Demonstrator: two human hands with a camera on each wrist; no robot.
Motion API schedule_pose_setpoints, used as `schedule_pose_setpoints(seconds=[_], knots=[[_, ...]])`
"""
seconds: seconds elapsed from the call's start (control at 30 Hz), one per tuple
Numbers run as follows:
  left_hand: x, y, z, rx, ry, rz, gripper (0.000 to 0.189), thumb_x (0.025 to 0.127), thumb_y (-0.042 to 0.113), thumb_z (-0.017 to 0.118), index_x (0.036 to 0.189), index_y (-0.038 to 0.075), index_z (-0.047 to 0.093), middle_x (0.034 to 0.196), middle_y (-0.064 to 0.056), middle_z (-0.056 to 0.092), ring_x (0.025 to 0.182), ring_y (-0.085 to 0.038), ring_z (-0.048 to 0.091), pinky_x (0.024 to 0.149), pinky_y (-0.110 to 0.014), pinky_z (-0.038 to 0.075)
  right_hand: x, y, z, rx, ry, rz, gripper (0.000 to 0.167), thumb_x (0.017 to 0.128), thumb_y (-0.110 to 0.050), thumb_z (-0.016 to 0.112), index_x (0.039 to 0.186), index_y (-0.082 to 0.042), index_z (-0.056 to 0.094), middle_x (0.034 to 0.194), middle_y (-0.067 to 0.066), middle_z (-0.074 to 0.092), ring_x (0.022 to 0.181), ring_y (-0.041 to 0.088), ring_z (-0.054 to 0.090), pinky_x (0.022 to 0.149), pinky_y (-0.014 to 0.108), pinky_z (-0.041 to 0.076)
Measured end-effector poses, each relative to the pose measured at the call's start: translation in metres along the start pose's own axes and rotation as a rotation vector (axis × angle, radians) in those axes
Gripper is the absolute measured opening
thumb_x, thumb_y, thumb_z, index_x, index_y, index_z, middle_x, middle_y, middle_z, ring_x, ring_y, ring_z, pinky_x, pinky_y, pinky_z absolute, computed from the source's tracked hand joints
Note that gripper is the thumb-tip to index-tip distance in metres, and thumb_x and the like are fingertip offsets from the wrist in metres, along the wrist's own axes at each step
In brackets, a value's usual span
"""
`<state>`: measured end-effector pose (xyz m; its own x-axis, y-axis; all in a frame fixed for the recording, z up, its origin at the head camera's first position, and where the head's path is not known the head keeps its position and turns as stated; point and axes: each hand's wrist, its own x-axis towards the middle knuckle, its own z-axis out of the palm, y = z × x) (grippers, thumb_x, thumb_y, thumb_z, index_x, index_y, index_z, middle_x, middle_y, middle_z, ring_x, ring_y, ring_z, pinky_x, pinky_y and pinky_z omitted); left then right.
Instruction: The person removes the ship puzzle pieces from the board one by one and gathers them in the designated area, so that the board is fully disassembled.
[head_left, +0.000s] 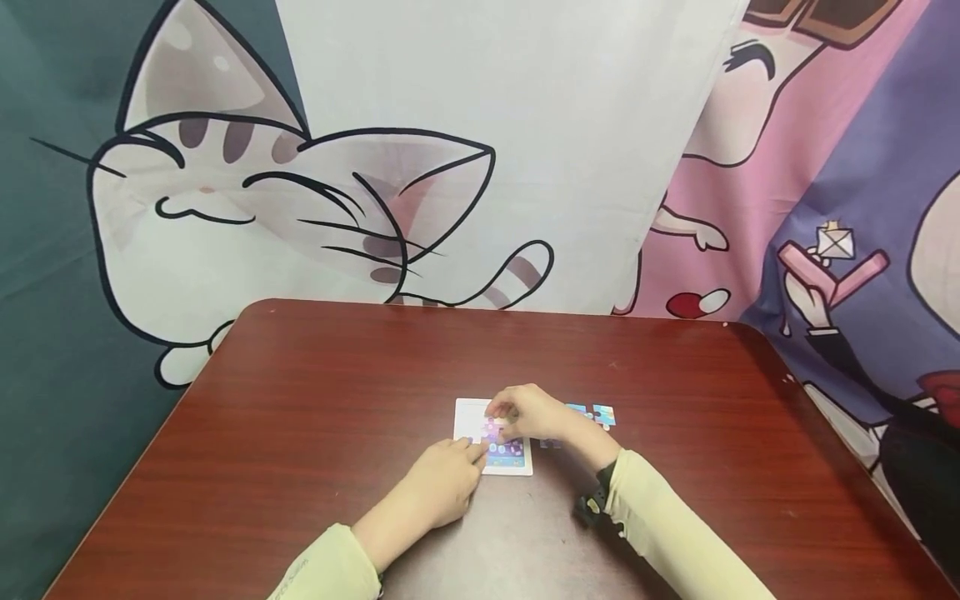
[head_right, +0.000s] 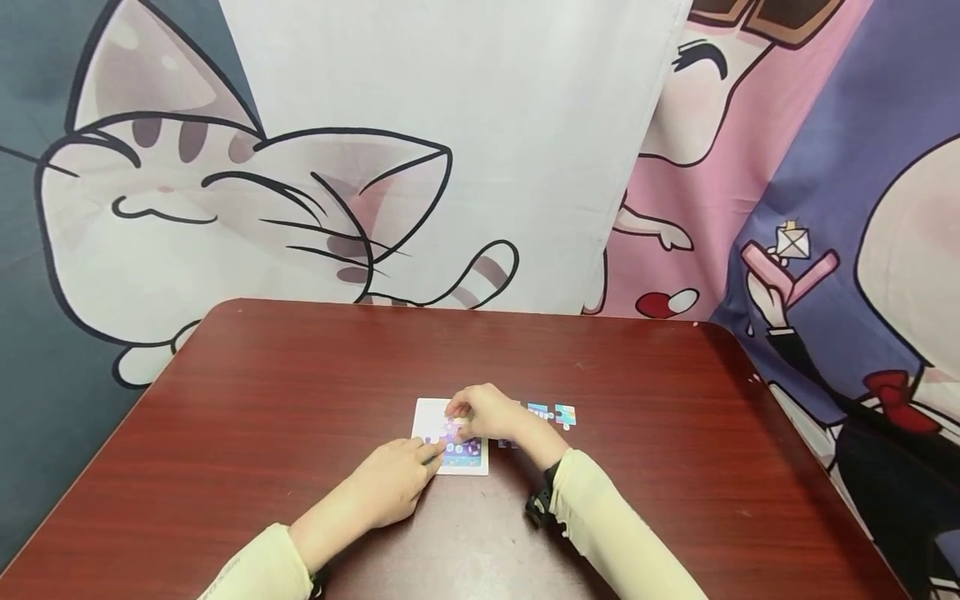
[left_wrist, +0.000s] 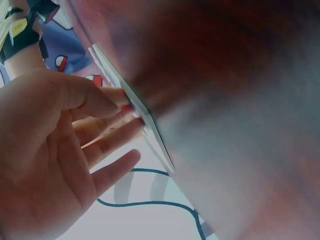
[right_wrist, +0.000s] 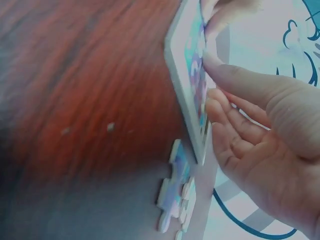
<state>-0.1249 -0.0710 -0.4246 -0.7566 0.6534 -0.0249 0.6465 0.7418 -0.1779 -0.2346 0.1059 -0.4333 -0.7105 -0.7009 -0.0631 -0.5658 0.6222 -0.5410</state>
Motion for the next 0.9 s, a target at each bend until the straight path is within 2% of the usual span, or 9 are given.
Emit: schedule_pose_setpoints(seconds=[0.13,0.23,0.3,0.5,0.73,0.9], knots=[[-0.002,-0.001,0.002,0.093,0.075,0.05,0.039,0.081,0.024,0.064,0.117,0.009,0.066,0.124,0.0,0.06,0.111,-0.016,0.057,0.094,-0.026,0.045,0.004,-0.009,0.0,0.03,-0.021,0.097,0.032,0.066,-0.011,0.083,0.095,-0.009,0.069,0.082,-0.003,0.064,0.075,0.007,0.054,0.068,0.021,0.046],[-0.002,-0.002,0.002,0.095,0.11,0.073,0.037,0.079,0.022,0.065,0.113,0.008,0.068,0.12,0.001,0.062,0.11,-0.016,0.057,0.097,-0.026,0.043,0.008,-0.014,-0.001,0.051,-0.026,0.142,0.031,0.064,-0.008,0.083,0.09,-0.007,0.068,0.079,-0.002,0.064,0.071,0.007,0.054,0.067,0.021,0.047],[-0.002,-0.002,0.001,0.068,0.108,0.083,0.035,0.08,0.02,0.064,0.113,0.008,0.068,0.12,0.001,0.062,0.11,-0.016,0.057,0.098,-0.026,0.042,0.009,-0.017,-0.001,0.047,-0.033,0.157,0.03,0.063,-0.007,0.084,0.088,-0.007,0.068,0.079,-0.001,0.065,0.072,0.008,0.055,0.068,0.022,0.048],[0.002,-0.001,-0.001,-0.086,0.01,0.102,0.04,0.087,0.015,0.055,0.126,0.011,0.059,0.134,0.002,0.053,0.12,-0.02,0.052,0.101,-0.028,0.04,0.011,-0.019,-0.004,0.014,-0.038,0.186,0.027,0.06,-0.009,0.085,0.082,-0.009,0.069,0.077,-0.002,0.066,0.072,0.008,0.057,0.07,0.023,0.049],[0.008,-0.001,-0.004,-0.154,-0.088,0.084,0.048,0.088,0.015,0.055,0.136,0.013,0.05,0.143,0.006,0.043,0.125,-0.016,0.044,0.095,-0.027,0.045,0.013,-0.025,-0.007,0.008,-0.068,0.163,0.024,0.061,-0.002,0.082,0.08,-0.008,0.07,0.074,0.0,0.066,0.066,0.008,0.056,0.065,0.022,0.049],[0.009,-0.001,-0.008,-0.212,-0.129,0.049,0.052,0.085,0.014,0.057,0.136,0.014,0.049,0.144,0.007,0.042,0.125,-0.015,0.043,0.089,-0.028,0.049,0.014,-0.027,-0.007,-0.012,-0.084,0.171,0.022,0.062,-0.001,0.081,0.079,-0.009,0.069,0.074,-0.001,0.066,0.067,0.009,0.055,0.07,0.026,0.05]])
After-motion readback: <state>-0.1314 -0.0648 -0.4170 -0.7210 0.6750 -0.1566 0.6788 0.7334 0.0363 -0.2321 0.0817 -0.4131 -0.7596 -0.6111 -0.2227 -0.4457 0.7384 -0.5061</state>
